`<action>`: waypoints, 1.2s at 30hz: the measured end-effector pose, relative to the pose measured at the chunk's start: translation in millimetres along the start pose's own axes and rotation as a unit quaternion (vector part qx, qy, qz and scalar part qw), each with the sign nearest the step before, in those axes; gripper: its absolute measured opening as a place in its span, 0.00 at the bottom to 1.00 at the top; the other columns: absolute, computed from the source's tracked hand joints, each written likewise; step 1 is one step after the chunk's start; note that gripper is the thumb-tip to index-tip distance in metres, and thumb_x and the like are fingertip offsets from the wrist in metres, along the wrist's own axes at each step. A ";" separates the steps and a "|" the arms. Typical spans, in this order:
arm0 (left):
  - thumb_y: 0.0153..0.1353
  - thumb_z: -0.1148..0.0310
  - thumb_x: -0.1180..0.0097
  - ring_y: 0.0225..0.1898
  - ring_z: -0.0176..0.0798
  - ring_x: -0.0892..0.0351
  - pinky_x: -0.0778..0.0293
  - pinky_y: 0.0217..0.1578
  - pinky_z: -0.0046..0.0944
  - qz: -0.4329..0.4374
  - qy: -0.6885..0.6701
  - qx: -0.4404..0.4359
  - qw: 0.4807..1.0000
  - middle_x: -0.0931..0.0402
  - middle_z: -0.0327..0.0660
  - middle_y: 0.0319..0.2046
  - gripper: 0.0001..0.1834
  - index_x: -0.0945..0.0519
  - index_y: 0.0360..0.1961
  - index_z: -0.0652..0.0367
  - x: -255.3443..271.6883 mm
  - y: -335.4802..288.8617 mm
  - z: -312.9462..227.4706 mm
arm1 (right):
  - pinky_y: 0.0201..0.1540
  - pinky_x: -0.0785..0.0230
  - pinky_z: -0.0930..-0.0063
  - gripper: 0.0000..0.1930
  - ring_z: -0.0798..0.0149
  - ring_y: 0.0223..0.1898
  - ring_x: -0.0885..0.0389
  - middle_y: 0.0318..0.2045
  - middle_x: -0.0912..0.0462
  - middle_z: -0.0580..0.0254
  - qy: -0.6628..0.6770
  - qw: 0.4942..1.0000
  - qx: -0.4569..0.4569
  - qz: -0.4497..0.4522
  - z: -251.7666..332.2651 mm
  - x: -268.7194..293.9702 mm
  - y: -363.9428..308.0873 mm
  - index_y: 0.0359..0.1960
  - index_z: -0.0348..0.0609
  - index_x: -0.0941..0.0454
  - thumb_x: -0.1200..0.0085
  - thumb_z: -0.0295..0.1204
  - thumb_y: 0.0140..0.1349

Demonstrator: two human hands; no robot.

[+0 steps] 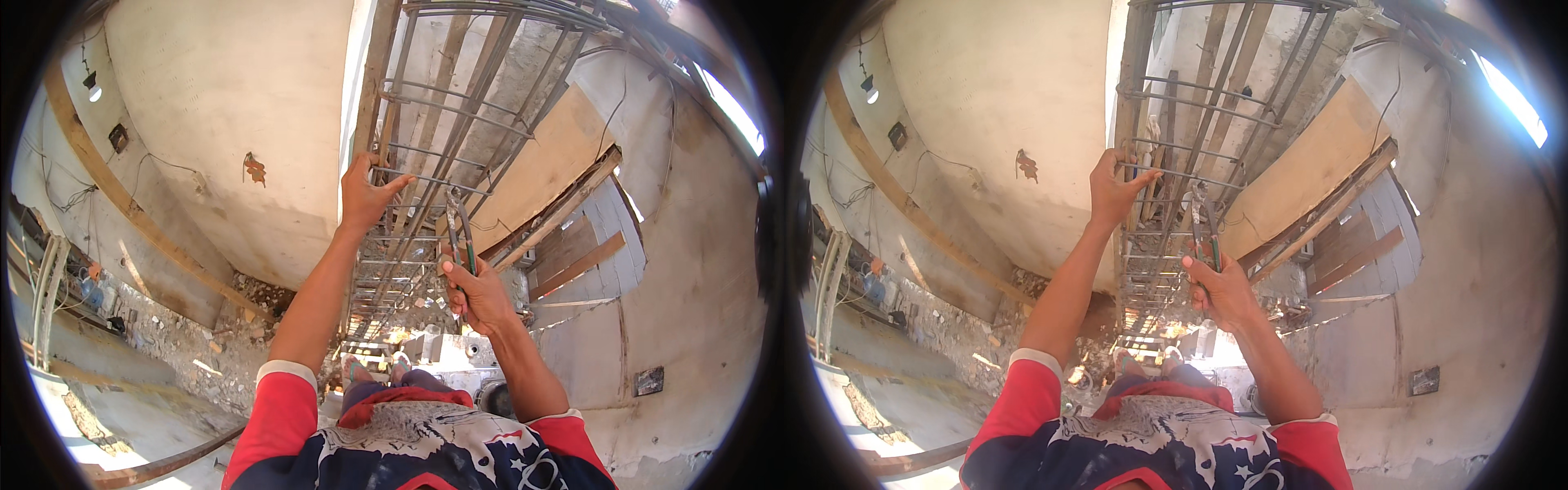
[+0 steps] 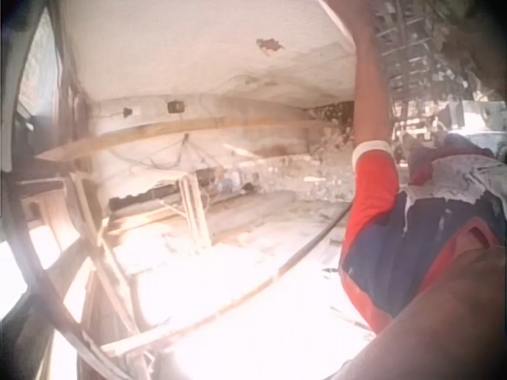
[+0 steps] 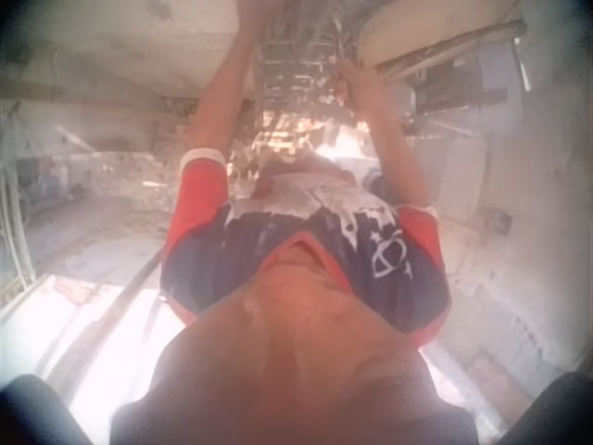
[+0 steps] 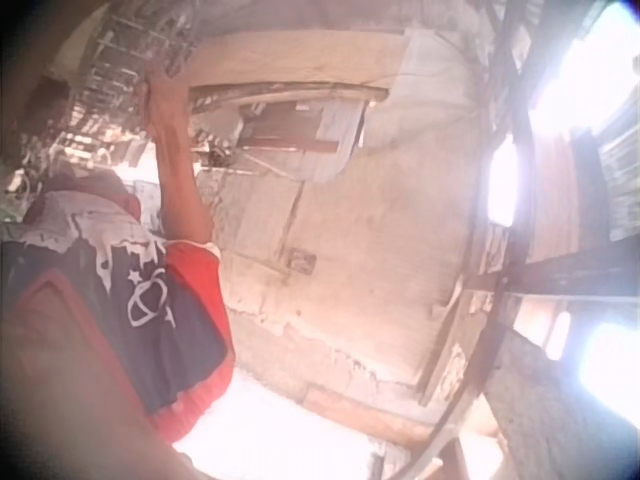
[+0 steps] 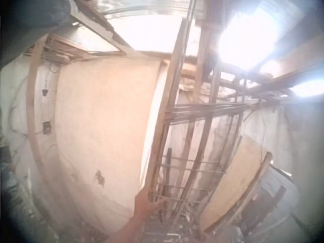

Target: The person uses pliers to cut and twist wire ties, securing a vertical metal frame to a wooden support beam. They repeatedly position the frame, wrap wire, and tighten connections to stabilize the structure.

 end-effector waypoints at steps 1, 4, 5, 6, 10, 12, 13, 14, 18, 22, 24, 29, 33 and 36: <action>0.48 0.60 0.17 0.35 0.33 0.23 0.25 0.40 0.36 0.001 0.003 -0.001 1.000 0.21 0.40 0.33 0.27 0.24 0.38 0.63 1.3 0.1 1.7 | 0.21 0.33 0.79 0.31 0.75 0.25 0.22 0.33 0.23 0.64 -0.087 0.995 0.002 -0.039 -1.9 8.8 0.8 0.64 0.35 0.35 0.36 0.38 0.67; 0.48 0.60 0.17 0.35 0.33 0.23 0.25 0.40 0.36 -0.002 0.025 -0.013 1.000 0.21 0.40 0.33 0.28 0.24 0.38 0.63 4.8 6.1 2.8 | 0.30 0.27 0.68 0.29 0.64 0.30 0.18 0.33 0.21 0.58 -0.360 0.905 0.164 -0.158 45.2 24.3 -10.3 0.63 0.34 0.33 0.37 0.35 0.66; 0.47 0.60 0.17 0.35 0.33 0.23 0.25 0.40 0.36 -0.004 0.042 -0.020 0.999 0.21 0.41 0.33 0.28 0.23 0.38 0.63 7.5 6.0 2.2 | 0.33 0.25 0.65 0.28 0.61 0.32 0.18 0.33 0.20 0.55 -0.445 0.843 0.230 -0.194 62.1 20.7 -19.9 0.64 0.33 0.33 0.38 0.34 0.66; 0.47 0.59 0.17 0.35 0.33 0.23 0.25 0.40 0.36 -0.007 0.058 -0.027 0.998 0.21 0.41 0.33 0.28 0.23 0.38 0.63 9.1 6.3 0.7 | 0.39 0.25 0.58 0.24 0.52 0.36 0.17 0.35 0.20 0.48 -0.559 0.723 0.323 -0.246 77.2 14.5 -34.6 0.62 0.33 0.30 0.42 0.31 0.68; 0.44 0.55 0.17 0.34 0.45 0.22 0.25 0.38 0.44 -0.005 0.019 -0.007 1.000 0.22 0.46 0.33 0.31 0.25 0.36 0.62 4.6 6.2 10.3 | 0.34 0.26 0.63 0.17 0.55 0.32 0.19 0.33 0.21 0.51 -0.601 0.667 0.379 -0.223 72.7 11.6 -33.4 0.55 0.35 0.25 0.47 0.36 0.74; 0.44 0.55 0.17 0.35 0.45 0.23 0.25 0.39 0.44 0.021 -0.004 0.021 1.000 0.23 0.46 0.34 0.31 0.25 0.37 0.63 -1.6 6.4 20.1 | 0.30 0.29 0.69 0.17 0.62 0.28 0.21 0.32 0.21 0.56 -0.174 0.970 0.149 -0.084 26.9 34.8 -5.6 0.53 0.37 0.24 0.47 0.39 0.75; 0.44 0.55 0.17 0.36 0.45 0.23 0.25 0.39 0.43 0.018 -0.005 0.012 1.000 0.23 0.46 0.34 0.32 0.25 0.37 0.63 -0.5 6.3 19.6 | 0.28 0.30 0.73 0.17 0.65 0.26 0.22 0.32 0.21 0.58 0.073 0.997 0.007 -0.002 -1.7 18.7 -2.6 0.52 0.38 0.24 0.48 0.40 0.76; 0.43 0.54 0.17 0.36 0.45 0.23 0.26 0.39 0.43 0.014 -0.006 0.003 1.000 0.23 0.45 0.35 0.32 0.25 0.37 0.63 0.9 6.1 19.0 | 0.24 0.36 0.80 0.16 0.73 0.22 0.27 0.30 0.22 0.63 0.122 0.992 0.002 0.031 0.2 5.9 -3.2 0.50 0.40 0.24 0.47 0.42 0.76; 0.43 0.53 0.17 0.36 0.45 0.24 0.26 0.39 0.44 0.021 -0.003 0.047 0.999 0.23 0.45 0.35 0.33 0.25 0.37 0.64 2.5 10.2 19.5 | 0.21 0.35 0.77 0.18 0.72 0.22 0.28 0.27 0.24 0.64 -0.096 0.993 0.054 -0.045 16.2 7.7 -3.8 0.52 0.35 0.26 0.39 0.37 0.71; 0.43 0.52 0.17 0.34 0.46 0.24 0.26 0.38 0.44 0.007 0.021 0.001 1.000 0.23 0.45 0.33 0.33 0.25 0.36 0.63 9.2 13.4 14.4 | 0.31 0.27 0.66 0.19 0.64 0.26 0.19 0.31 0.18 0.59 -0.402 0.887 0.180 -0.140 53.3 13.9 -8.5 0.51 0.35 0.27 0.36 0.32 0.65; 0.43 0.51 0.17 0.34 0.46 0.24 0.26 0.37 0.44 0.004 0.030 -0.014 0.999 0.23 0.45 0.33 0.33 0.25 0.36 0.63 7.8 11.4 10.0 | 0.41 0.24 0.58 0.22 0.53 0.35 0.16 0.34 0.16 0.53 -0.545 0.782 0.221 -0.205 75.1 5.8 -24.4 0.53 0.33 0.28 0.37 0.31 0.62; 0.46 0.54 0.18 0.36 0.42 0.19 0.23 0.40 0.41 -0.001 0.047 -0.006 0.999 0.18 0.45 0.34 0.29 0.22 0.37 0.62 8.7 5.3 2.6 | 0.47 0.26 0.55 0.25 0.45 0.44 0.20 0.38 0.22 0.48 -0.704 0.538 0.359 -0.294 87.4 5.5 -43.6 0.61 0.36 0.27 0.41 0.30 0.63; 0.45 0.54 0.18 0.38 0.46 0.18 0.22 0.41 0.43 -0.016 0.061 -0.026 0.998 0.18 0.47 0.36 0.30 0.21 0.38 0.63 17.4 12.4 6.4 | 0.33 0.24 0.59 0.17 0.46 0.27 0.20 0.33 0.19 0.49 -0.585 0.751 0.255 -0.166 75.1 15.3 -19.5 0.54 0.32 0.24 0.47 0.34 0.72; 0.46 0.54 0.18 0.40 0.47 0.17 0.22 0.41 0.43 -0.002 0.039 -0.030 0.999 0.18 0.48 0.37 0.29 0.21 0.38 0.62 1.3 8.5 2.2 | 0.23 0.30 0.70 0.17 0.65 0.20 0.23 0.26 0.21 0.59 -0.149 0.984 0.077 -0.065 23.4 41.1 -3.3 0.50 0.36 0.24 0.47 0.40 0.75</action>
Point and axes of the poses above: each hand's wrist, its own y-axis towards the middle knuckle, its own x-axis out of the back of the hand, z = x × y, the point moved 10 cm from there along y, towards the middle knuckle
